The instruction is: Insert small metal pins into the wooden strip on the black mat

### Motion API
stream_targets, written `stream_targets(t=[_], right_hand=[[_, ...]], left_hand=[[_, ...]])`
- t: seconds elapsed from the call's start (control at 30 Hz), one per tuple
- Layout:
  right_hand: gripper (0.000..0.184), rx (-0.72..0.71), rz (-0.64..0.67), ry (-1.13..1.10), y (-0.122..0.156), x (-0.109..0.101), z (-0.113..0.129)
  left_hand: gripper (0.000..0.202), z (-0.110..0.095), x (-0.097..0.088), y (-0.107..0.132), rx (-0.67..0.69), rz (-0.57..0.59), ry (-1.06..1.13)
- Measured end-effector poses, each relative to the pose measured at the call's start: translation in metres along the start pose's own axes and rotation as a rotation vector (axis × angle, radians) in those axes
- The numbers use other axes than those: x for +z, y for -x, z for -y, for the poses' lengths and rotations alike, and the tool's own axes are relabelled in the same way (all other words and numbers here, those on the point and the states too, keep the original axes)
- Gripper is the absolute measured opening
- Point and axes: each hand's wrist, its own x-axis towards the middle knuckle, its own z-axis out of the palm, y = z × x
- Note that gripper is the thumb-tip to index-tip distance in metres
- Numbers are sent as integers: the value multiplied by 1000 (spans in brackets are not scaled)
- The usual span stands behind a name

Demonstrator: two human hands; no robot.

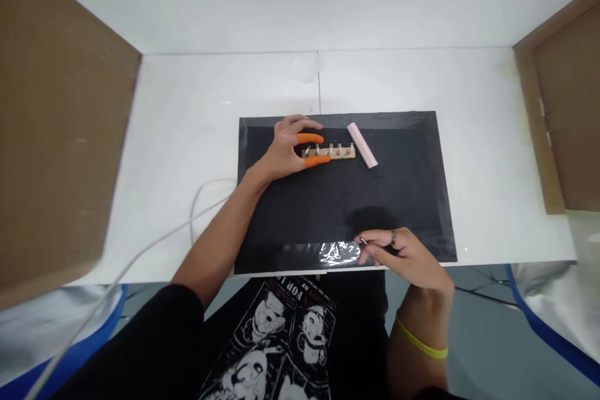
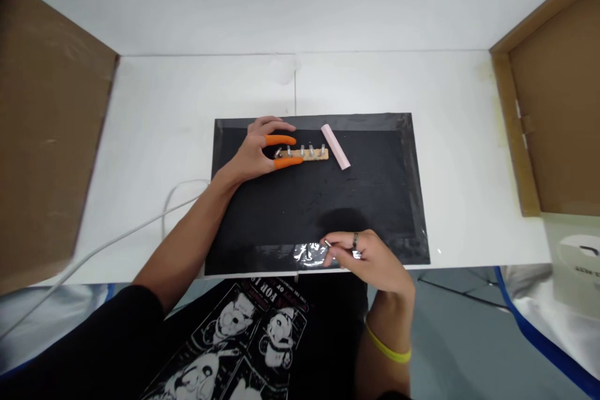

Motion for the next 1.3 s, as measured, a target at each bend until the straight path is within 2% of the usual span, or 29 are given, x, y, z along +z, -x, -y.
stream_targets(t=[0.23, 0.37, 0.5, 0.73, 1.07, 1.3], right_hand=[[28, 76, 9, -22, -21, -1, 9], [27, 116, 36, -48, -24, -1, 2], [29, 58, -7, -99, -26, 2, -9], [29, 55, -10, -93, -28, 5, -11], [30, 58, -10, -109, -29, 5, -13], [29, 50, -16, -119, -30, 5, -13]], left_hand=[[22, 5, 0, 1, 18, -29, 88], [21, 5, 0, 1, 31, -40, 132], [20, 2, 1, 1, 21, -64, 135], [18, 0, 4, 3, 29, -134, 45], [12, -4, 12, 6, 86, -186, -290], [14, -9, 14, 7, 72, -225, -324]])
